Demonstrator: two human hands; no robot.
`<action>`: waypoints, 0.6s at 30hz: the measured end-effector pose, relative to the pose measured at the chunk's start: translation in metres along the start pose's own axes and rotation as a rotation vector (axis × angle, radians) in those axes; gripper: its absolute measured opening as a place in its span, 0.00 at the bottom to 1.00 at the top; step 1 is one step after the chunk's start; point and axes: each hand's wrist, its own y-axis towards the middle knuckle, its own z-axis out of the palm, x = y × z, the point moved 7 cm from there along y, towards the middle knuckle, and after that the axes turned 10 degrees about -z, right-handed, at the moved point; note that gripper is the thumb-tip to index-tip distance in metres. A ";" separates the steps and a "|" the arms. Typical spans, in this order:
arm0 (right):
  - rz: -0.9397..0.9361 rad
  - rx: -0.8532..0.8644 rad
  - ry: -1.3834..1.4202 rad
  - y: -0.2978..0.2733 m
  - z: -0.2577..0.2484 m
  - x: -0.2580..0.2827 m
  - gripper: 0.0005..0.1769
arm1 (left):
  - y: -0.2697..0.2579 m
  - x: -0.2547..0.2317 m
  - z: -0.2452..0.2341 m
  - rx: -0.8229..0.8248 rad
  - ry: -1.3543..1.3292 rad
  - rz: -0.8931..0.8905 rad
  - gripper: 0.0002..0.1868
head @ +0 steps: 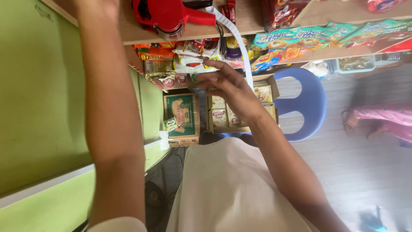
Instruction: Applying price tags to coffee sachets using a labeling gun and organizing them into a cardboard box.
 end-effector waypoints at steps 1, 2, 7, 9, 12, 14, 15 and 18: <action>-0.002 -0.009 0.001 -0.005 -0.004 -0.002 0.27 | 0.007 0.006 -0.001 0.015 0.037 0.015 0.16; -0.007 -0.015 0.002 -0.008 -0.008 -0.002 0.26 | 0.016 0.009 -0.002 0.031 0.075 0.033 0.16; -0.036 -0.034 -0.002 -0.022 -0.029 0.006 0.25 | 0.026 0.034 0.054 0.127 0.253 0.108 0.14; -0.036 -0.039 -0.011 -0.023 -0.036 0.006 0.24 | 0.020 0.045 0.070 0.152 0.319 0.134 0.14; 0.002 -0.113 -0.038 -0.014 -0.046 0.006 0.21 | 0.014 0.064 0.097 0.195 0.417 0.174 0.13; 0.021 -0.142 -0.004 -0.006 -0.046 0.009 0.19 | 0.008 0.075 0.104 0.211 0.485 0.199 0.13; 0.027 -0.142 -0.005 -0.003 -0.049 0.009 0.19 | 0.004 0.078 0.102 0.215 0.520 0.213 0.13; 0.000 -0.143 0.029 0.010 -0.054 0.011 0.19 | -0.010 0.088 0.080 0.230 0.638 0.262 0.12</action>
